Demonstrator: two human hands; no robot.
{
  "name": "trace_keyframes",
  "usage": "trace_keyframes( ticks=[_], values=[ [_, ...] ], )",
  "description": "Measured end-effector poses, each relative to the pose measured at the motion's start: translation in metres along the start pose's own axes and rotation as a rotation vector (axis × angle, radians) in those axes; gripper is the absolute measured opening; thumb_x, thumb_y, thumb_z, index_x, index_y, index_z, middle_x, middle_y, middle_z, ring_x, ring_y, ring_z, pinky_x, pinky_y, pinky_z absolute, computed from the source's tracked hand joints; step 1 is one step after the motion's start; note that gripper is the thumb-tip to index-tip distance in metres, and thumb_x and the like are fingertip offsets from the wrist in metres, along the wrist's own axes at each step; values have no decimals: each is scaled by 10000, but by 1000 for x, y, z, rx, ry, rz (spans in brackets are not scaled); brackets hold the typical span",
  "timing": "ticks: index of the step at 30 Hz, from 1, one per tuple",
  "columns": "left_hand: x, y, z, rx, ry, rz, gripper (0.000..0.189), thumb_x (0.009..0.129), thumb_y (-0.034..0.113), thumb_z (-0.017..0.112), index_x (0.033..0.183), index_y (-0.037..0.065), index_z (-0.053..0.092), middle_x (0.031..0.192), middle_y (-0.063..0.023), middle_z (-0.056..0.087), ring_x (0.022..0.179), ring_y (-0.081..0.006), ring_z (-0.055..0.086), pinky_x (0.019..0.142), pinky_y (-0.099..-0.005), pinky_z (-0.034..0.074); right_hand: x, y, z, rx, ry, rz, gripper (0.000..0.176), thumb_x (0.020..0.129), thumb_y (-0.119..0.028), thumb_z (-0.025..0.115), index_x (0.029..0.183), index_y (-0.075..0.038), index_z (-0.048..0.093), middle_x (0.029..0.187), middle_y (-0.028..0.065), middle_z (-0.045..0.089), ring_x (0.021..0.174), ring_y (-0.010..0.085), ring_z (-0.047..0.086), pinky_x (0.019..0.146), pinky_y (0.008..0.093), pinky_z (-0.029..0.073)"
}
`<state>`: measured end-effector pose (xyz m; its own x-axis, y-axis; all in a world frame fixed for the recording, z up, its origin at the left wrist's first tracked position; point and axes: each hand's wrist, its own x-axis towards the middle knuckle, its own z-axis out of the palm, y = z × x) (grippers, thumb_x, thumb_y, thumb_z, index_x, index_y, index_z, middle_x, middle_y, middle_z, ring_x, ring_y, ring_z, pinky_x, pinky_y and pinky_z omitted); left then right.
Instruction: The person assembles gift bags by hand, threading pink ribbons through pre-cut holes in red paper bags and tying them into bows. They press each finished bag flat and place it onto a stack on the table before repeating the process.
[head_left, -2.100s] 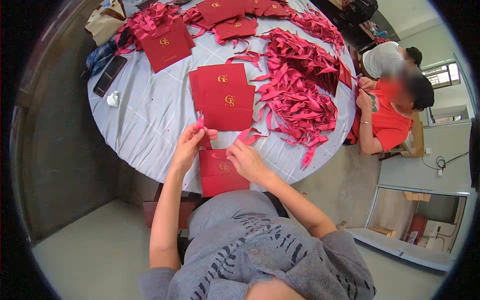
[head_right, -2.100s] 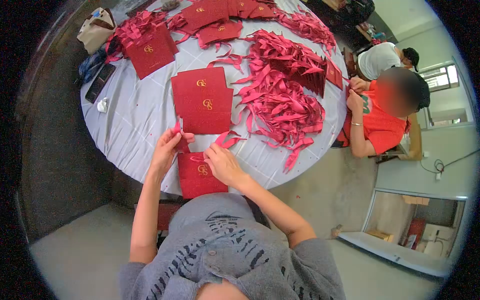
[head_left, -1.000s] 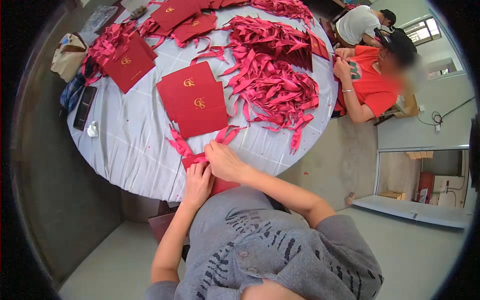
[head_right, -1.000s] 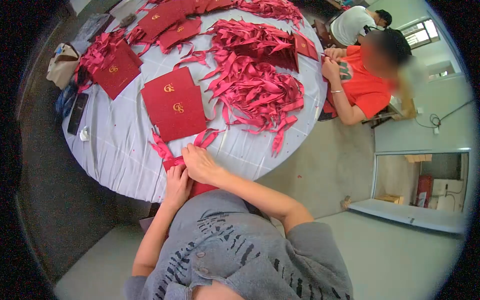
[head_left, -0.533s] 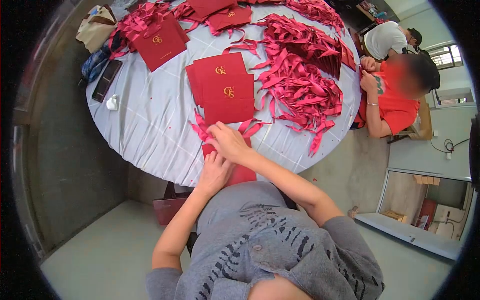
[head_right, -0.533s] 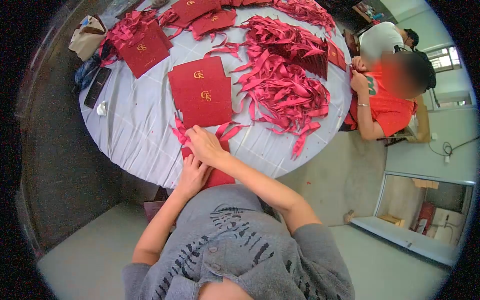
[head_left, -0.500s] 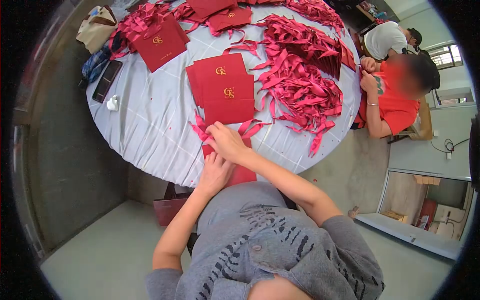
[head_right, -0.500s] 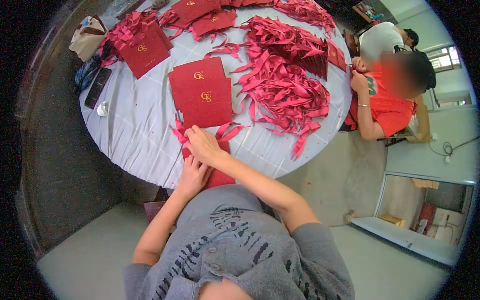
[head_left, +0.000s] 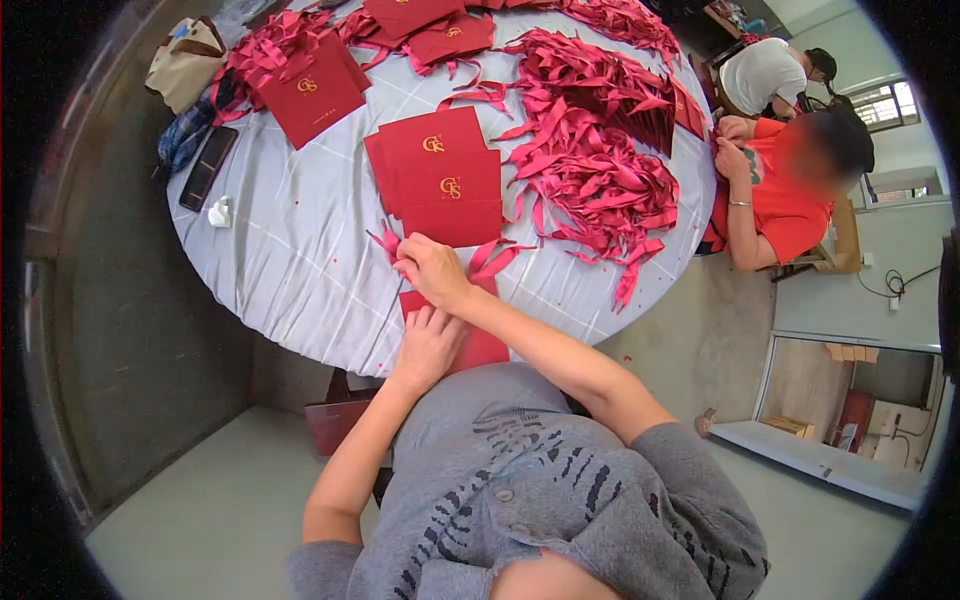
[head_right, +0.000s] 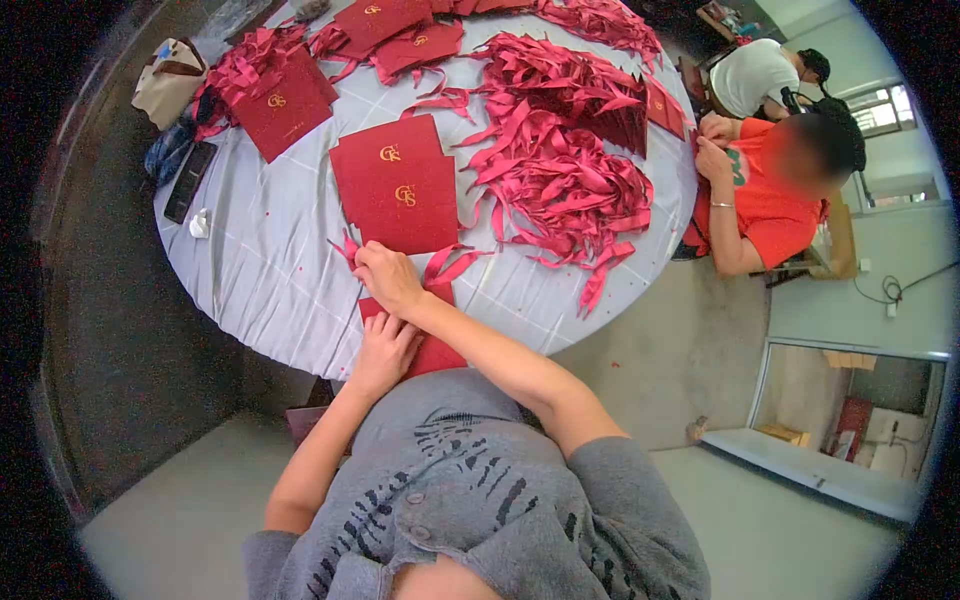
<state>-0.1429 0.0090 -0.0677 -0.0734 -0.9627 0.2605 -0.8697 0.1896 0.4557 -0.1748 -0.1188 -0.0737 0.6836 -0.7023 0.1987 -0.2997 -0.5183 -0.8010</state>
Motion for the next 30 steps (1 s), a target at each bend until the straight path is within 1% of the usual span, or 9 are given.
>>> trace_keyframes(
  ticks=[8,11,16,19,20,22,24,28,30],
  values=[
    [-2,1,2,-62,22,-49,278,773,154,605,1035,70,566,966,-104,507,879,-274,478,736,-383,373,3,-17,-30,-68,82,10,137,774,-167,643,816,-43,602,844,96,596,720,304,598,615,381,471],
    [1,-6,-4,-519,161,-141,208,784,45,580,991,25,571,894,-145,548,877,-299,520,780,-379,396,-10,-13,-70,-134,183,28,189,826,-229,606,855,-44,635,817,128,616,722,305,607,619,374,468],
    [-7,-26,-25,-434,485,-642,90,826,-17,512,912,-9,538,800,-140,529,757,-253,535,682,-334,430,-70,26,-95,-316,-107,361,257,835,-245,592,910,1,582,748,192,609,664,324,607,597,402,462],
    [-20,-41,-7,-597,400,-680,171,839,-35,479,1001,-12,526,845,-134,575,729,-234,556,656,-320,458,-89,25,-81,-40,-65,509,317,774,-206,672,929,19,512,792,184,598,735,334,587,637,412,461],
    [-25,-45,-3,-586,315,-713,224,851,-10,474,1070,-16,520,860,-73,588,706,-119,542,640,-246,450,-93,24,-79,-37,-55,495,317,774,-206,672,929,19,512,792,184,598,735,334,587,637,412,461],
    [-22,-43,-16,-798,234,-851,232,852,-2,478,1080,-7,520,874,-56,583,699,-106,535,636,-233,445,-93,20,-74,25,40,495,318,777,-218,667,926,18,517,740,154,579,669,257,567,600,367,451],
    [-13,-35,-45,-1070,344,-865,246,864,7,475,1107,-12,509,843,-64,593,635,-120,538,594,-254,445,-85,26,-85,125,-157,467,254,812,-217,638,925,-14,536,725,93,586,659,173,559,574,329,439],
    [-13,-42,-104,-1773,479,-634,278,900,129,515,1150,12,477,830,-60,590,574,-127,530,538,-255,432,-61,-18,-111,954,-211,596,163,875,-236,585,955,-100,544,721,-72,480,583,43,419,523,238,345],
    [-6,-41,-104,-1567,438,-705,266,909,151,505,1137,18,479,845,-86,599,611,-117,541,549,-264,443,-49,-33,-111,1515,-307,570,242,874,-244,586,1058,-102,519,792,-63,499,634,46,456,583,224,375]
  ],
)
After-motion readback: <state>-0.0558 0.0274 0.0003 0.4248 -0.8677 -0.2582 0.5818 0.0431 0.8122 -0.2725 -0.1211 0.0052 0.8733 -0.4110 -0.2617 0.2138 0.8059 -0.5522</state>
